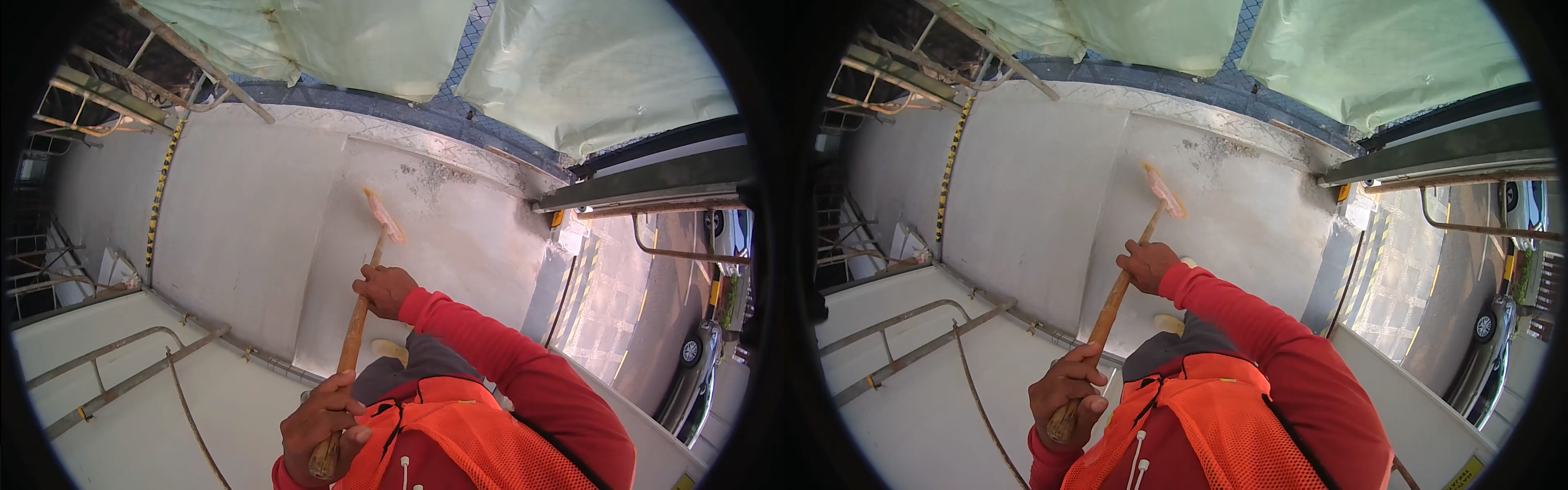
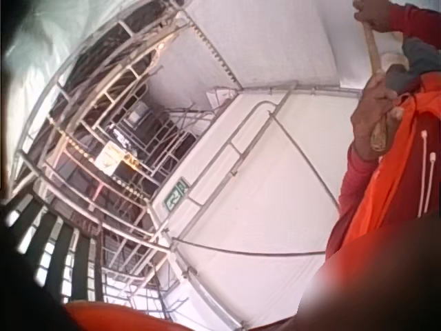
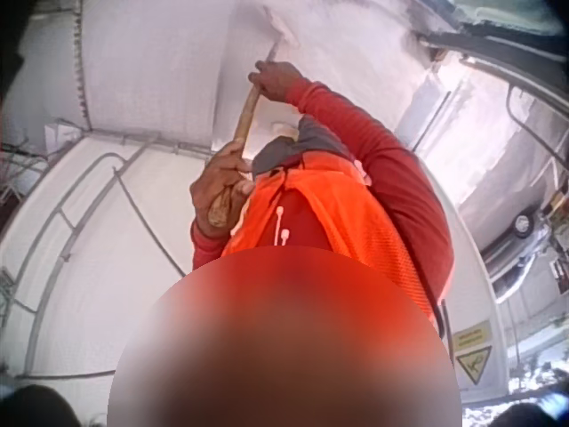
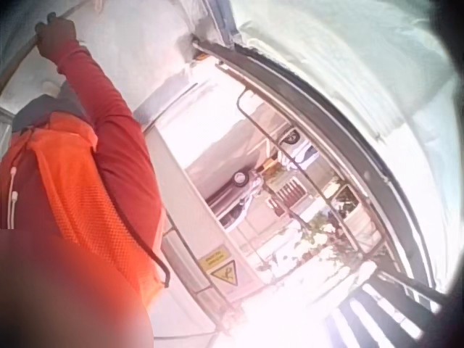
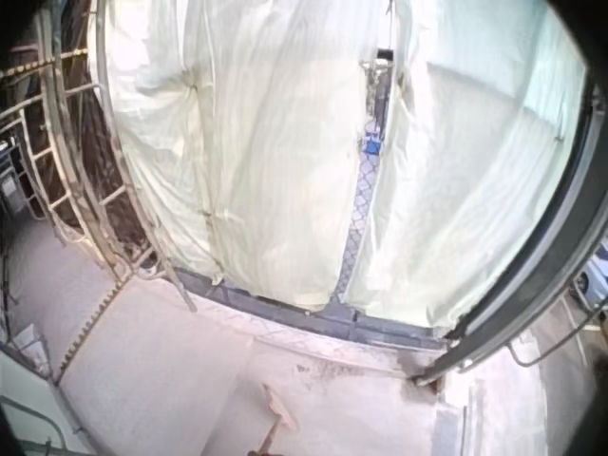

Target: The person sweeps a paved outdoor area and a set of stairs using a long-handled broom. They move debris along the ground and down the steps, working methodically from the flat surface to the stair treads.

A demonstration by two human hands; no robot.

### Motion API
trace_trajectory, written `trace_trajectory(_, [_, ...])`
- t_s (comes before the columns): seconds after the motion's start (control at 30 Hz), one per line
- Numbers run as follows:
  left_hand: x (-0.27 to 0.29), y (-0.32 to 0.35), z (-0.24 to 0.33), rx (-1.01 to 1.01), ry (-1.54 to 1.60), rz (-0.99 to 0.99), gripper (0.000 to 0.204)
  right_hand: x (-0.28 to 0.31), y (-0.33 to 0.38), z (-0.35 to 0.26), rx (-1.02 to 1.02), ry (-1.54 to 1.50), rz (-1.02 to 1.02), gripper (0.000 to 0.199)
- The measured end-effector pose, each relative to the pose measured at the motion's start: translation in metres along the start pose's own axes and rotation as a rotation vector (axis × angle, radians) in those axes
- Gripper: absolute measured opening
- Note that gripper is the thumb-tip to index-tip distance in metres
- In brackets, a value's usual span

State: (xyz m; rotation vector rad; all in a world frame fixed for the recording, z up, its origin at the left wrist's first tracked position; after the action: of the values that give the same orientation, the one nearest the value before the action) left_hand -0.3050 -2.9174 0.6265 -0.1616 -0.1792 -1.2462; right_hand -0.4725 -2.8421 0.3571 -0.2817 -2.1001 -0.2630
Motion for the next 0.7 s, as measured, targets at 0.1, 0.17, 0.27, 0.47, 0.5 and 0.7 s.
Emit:
trace_trajectory(0.1, [-0.013, -0.027, -0.003, -0.019, 0.144, -0.128, 0.028, 0.025, 0.053, 0.022, -0.247, -0.033, 0.114, 0.016])
trace_trajectory(0.17, [-0.033, -0.052, -0.032, -0.01, 0.262, -0.223, 0.022, 0.026, 0.091, 0.058, -0.479, -0.021, 0.191, 0.016])
trace_trajectory(0.27, [-0.098, -0.095, -0.104, -0.038, 0.365, -0.39, 0.017, 0.007, 0.143, 0.136, -0.857, 0.054, 0.171, 0.017])
trace_trajectory(0.47, [-0.208, -0.177, -0.215, -0.091, 0.435, -0.356, 0.016, -0.039, 0.15, 0.289, -1.206, 0.019, 0.142, 0.025])
trace_trajectory(0.5, [-0.203, -0.188, -0.23, -0.024, 0.415, -0.278, 0.016, -0.046, 0.132, 0.3, -1.177, -0.01, 0.151, 0.024])
trace_trajectory(0.7, [-0.075, -0.215, -0.252, 0.1, 0.311, 0.062, 0.027, -0.074, -0.046, 0.265, -0.925, 0.015, 0.033, 0.013])
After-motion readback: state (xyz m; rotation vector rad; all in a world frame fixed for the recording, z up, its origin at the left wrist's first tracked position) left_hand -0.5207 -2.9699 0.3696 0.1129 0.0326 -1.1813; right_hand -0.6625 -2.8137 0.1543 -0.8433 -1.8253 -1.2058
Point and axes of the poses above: each hand's wrist, its own y-axis away from the middle knuckle, its own x-axis out of the back of the hand, z = x × y, the point moved 3 cm from there along -y, towards the middle knuckle, and after that the axes turned 7 degrees about y, right-handed, at the moved point
